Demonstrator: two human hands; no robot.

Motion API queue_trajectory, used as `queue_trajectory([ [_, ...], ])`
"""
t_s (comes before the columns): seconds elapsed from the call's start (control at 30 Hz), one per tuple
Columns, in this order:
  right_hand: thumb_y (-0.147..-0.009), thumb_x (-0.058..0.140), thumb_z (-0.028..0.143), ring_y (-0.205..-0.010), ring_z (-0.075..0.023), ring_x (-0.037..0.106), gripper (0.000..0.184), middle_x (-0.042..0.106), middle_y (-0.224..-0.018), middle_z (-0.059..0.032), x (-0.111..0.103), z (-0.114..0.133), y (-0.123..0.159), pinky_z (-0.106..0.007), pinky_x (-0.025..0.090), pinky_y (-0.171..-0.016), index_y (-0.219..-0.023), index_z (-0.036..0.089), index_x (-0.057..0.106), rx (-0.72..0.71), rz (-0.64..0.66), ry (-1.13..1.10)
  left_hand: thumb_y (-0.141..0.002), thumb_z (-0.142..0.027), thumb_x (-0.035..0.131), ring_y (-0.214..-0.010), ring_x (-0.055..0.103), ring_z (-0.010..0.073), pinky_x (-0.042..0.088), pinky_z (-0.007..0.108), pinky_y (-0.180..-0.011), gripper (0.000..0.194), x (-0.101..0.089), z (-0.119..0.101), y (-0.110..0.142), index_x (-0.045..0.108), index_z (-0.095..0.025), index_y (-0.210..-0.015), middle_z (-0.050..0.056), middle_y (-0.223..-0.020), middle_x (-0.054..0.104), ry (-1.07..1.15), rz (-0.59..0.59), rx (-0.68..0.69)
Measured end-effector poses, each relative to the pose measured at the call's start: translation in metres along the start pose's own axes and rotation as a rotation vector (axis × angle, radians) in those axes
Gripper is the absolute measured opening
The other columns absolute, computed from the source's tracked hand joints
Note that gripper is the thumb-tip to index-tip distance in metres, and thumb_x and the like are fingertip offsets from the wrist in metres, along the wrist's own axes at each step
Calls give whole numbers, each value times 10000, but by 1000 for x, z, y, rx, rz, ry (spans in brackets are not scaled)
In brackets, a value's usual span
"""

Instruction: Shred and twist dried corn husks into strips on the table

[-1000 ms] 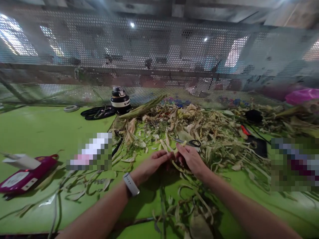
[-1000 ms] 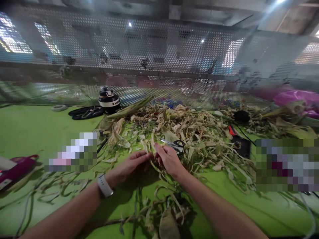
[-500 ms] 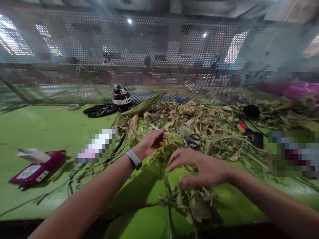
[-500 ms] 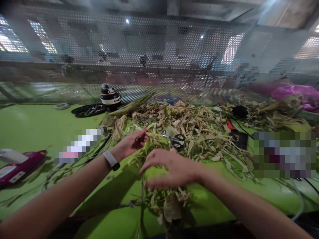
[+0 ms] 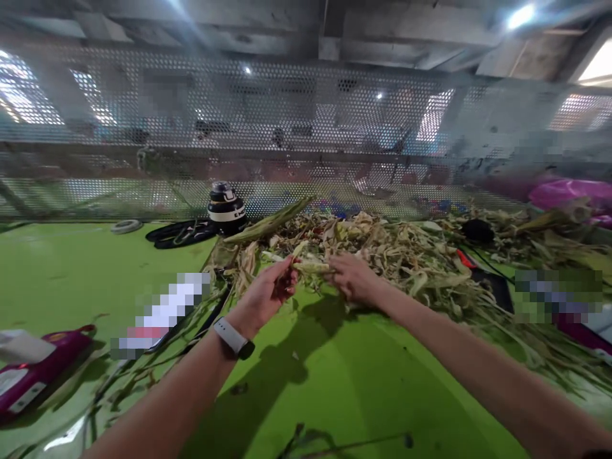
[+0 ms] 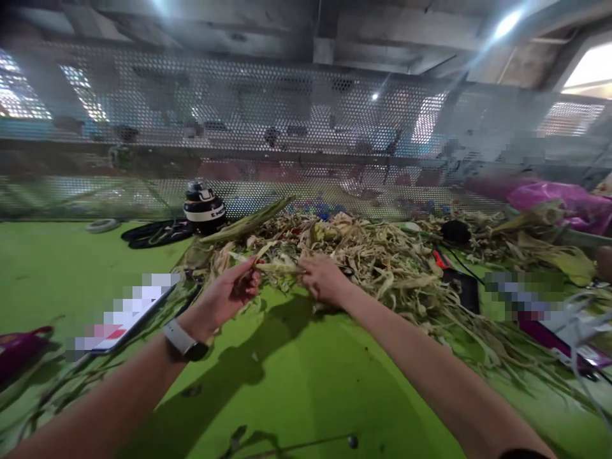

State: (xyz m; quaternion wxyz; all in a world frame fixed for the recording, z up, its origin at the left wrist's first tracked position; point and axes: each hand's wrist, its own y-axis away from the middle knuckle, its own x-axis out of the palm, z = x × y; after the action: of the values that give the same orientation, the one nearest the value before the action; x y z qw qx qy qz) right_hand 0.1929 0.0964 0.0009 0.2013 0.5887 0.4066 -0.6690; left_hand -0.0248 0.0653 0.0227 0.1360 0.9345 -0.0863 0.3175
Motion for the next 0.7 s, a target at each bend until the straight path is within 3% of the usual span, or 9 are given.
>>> queue_trajectory([
  [0.1, -841, 519, 256, -1069, -244, 528, 200, 655, -1051, -97, -13, -11, -1, -454, 346, -948, -838, 205, 712, 107, -180, -37, -786, -244, 592, -496, 512, 54, 388, 138, -427, 115, -2, 1, 5, 627, -134, -782, -11, -585, 577, -10, 35, 27],
  [0.2, -843, 503, 262, -1057, -244, 527, 202, 615, -1115, -97, -31, -2, 12, -439, 372, -922, -782, 201, 685, 262, -412, -105, -783, -287, 604, -595, 553, 72, 427, 156, -498, 149, -5, 11, 9, 631, -154, -844, 3, -677, 610, -85, 92, 22],
  [0.27, -851, 485, 274, -991, -233, 544, 188, 624, -1020, -107, -41, 7, 19, -402, 412, -866, -801, 192, 646, 392, -582, -176, -781, -311, 607, -666, 569, 88, 435, 166, -536, 172, -7, 18, 12, 628, -160, -860, 18, -741, 626, -148, 118, 6],
  [0.33, -867, 455, 284, -951, -222, 542, 182, 615, -949, -99, -45, 17, 23, -379, 415, -849, -822, 190, 604, 423, -654, -223, -785, -333, 600, -704, 569, 98, 431, 175, -559, 196, -6, 24, 15, 625, -163, -881, 28, -777, 626, -188, 151, 2],
  [0.5, -902, 414, 327, -856, -202, 508, 214, 600, -861, -72, -34, 45, 19, -374, 371, -857, -862, 183, 568, 222, -330, -153, -784, -377, 586, -695, 554, 105, 401, 183, -560, 256, 3, 32, 23, 618, -144, -886, 37, -756, 613, -343, 210, 50],
  [0.7, -912, 381, 230, -714, -174, 414, 278, 514, -702, -51, -18, 73, 18, -332, 356, -739, -683, 165, 525, 30, -274, -17, -724, -423, 626, -504, 421, 64, 312, 183, -469, 286, 10, 43, 20, 565, -147, -763, -33, -595, 522, -493, 31, 197],
])
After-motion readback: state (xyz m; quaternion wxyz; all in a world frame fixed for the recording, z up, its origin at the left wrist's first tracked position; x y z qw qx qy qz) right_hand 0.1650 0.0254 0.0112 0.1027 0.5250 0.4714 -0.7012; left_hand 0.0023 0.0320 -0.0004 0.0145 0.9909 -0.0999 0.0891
